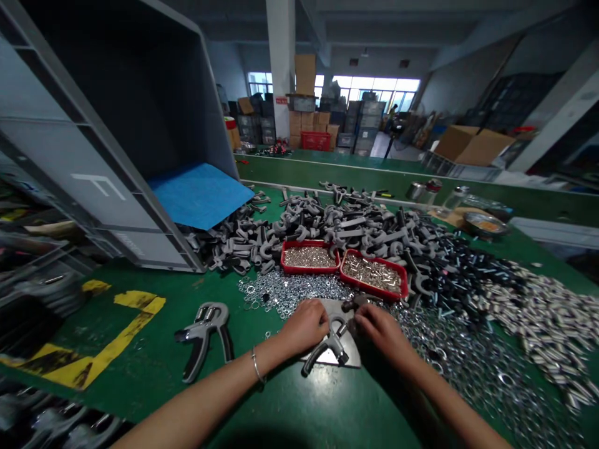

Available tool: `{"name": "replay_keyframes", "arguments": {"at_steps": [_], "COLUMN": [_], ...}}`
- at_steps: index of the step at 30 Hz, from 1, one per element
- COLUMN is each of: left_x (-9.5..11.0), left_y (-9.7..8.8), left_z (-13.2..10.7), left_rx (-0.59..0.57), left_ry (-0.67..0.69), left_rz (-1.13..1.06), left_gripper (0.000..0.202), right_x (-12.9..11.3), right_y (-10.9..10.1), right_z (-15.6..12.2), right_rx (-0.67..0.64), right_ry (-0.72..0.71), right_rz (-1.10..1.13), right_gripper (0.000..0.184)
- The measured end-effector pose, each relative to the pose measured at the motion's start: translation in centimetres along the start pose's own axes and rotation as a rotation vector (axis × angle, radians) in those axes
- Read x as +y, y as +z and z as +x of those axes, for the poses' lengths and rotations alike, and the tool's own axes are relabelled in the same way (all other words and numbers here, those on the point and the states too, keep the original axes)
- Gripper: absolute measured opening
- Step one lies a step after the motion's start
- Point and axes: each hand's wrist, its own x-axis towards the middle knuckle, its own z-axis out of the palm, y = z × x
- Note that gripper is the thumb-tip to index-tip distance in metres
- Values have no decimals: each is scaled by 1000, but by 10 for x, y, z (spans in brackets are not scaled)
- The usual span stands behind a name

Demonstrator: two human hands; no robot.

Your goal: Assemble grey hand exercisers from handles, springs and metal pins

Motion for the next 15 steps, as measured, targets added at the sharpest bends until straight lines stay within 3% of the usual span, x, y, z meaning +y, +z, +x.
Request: {"name": "replay_keyframes", "arguments": {"at_steps": [5,10,15], "left_x": [2,11,12], "left_y": [-6,-10,-6], "left_z": [1,5,5], "left_rx": [-65,-113,-121], "left_ry": [148,346,440], "left_rz": [167,344,433], "left_gripper": [12,18,23], "right_x": [2,6,0], "right_y": [26,21,19], "right_z": [-14,-3,-1], "right_rx": [-14,-77,-159], "right_ry": [21,-27,-108], "right_rz": [20,-71,-231], "right_gripper": [20,15,15]}}
